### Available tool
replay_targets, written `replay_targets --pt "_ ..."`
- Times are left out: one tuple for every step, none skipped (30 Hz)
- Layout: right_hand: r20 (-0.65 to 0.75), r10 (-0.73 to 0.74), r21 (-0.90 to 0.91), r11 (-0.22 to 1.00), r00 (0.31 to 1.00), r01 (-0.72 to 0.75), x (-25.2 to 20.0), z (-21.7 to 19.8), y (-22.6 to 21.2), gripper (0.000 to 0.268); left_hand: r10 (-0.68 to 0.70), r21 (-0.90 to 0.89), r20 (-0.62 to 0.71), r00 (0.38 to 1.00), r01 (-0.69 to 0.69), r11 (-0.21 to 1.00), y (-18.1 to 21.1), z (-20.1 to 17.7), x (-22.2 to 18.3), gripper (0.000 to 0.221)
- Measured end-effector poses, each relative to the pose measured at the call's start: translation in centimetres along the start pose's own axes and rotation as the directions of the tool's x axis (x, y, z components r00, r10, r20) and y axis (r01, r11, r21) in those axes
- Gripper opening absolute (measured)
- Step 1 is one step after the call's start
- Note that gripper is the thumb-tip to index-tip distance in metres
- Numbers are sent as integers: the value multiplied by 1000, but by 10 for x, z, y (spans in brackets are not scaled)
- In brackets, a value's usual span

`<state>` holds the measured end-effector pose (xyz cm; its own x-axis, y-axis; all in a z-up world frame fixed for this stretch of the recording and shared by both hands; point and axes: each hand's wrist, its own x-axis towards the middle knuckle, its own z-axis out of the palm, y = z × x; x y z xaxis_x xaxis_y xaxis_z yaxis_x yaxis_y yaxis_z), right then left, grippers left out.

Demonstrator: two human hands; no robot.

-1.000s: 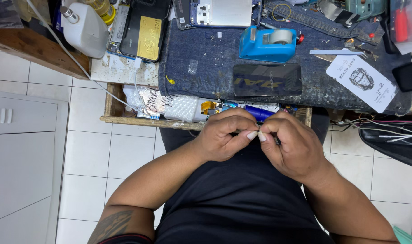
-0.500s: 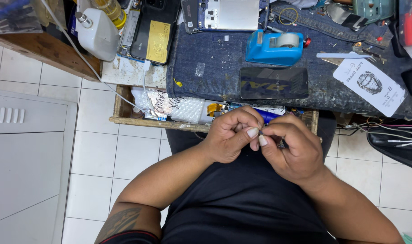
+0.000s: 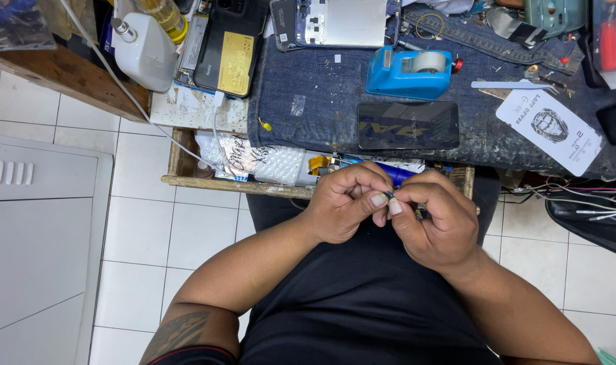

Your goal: The person organizes components from a plastic container onto a workbench and uses a small screwdriver to remove screws from the back of a mobile phone.

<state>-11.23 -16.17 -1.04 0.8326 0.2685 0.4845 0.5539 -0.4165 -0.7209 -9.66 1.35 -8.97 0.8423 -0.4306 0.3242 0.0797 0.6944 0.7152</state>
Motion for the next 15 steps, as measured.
replay_targets --pt "2 -3 0 1000 1000 3 1 0 1 10 -3 -2 4 1000 3 1000 0 0 1 10" --pt "3 -1 0 1000 1000 1 1 0 1 10 -5 -3 8 1000 5 1000 0 -1 2 10" --pt "4 2 0 1000 1000 -2 1 -1 1 10 -2 9 8 1000 2 1000 0 0 2 10" --pt "5 6 0 1000 1000 -6 1 -1 0 10 2 21 8 1000 -2 1000 1 0 2 9" --pt "3 7 3 1000 1000 -7 0 -1 0 10 7 31 9 1000 -7 999 1 0 3 9" --pt "0 9 7 1000 1000 -9 0 -1 0 10 -8 51 -13 1000 8 999 3 1 2 7" --pt "-8 10 -1 1000 1000 -10 -1 -3 0 10 -21 64 -23 1000 22 998 5 1 2 6" --pt "2 17 26 1000 1000 -17 -2 -5 1 9 -34 77 -33 999 36 996 7 1 3 5" --pt "-5 24 39 999 1000 -24 -3 -6 5 9 -26 87 -30 999 28 996 8 0 6 3" --pt "-12 30 53 998 999 -30 -3 -9 9 9 -17 97 -26 1000 19 995 10 -1 7 4" --pt "-38 54 39 998 998 -53 -4 -14 14 8 -10 112 -36 999 13 994 12 -1 4 7" --pt "-64 77 27 997 995 -76 -6 -18 19 7 -37 131 -33 999 41 991 13 -3 5 7" --pt "-83 99 21 995 992 -98 -8 -21 24 7 -62 152 -39 997 67 986 14 -5 5 8" --pt "-92 119 34 993 989 -116 -10 -25 28 6 -86 173 -46 995 93 981 11 -5 7 9" --pt "-113 138 44 990 984 -134 -13 -29 33 6 -96 195 -42 994 102 975 8 -4 10 8"
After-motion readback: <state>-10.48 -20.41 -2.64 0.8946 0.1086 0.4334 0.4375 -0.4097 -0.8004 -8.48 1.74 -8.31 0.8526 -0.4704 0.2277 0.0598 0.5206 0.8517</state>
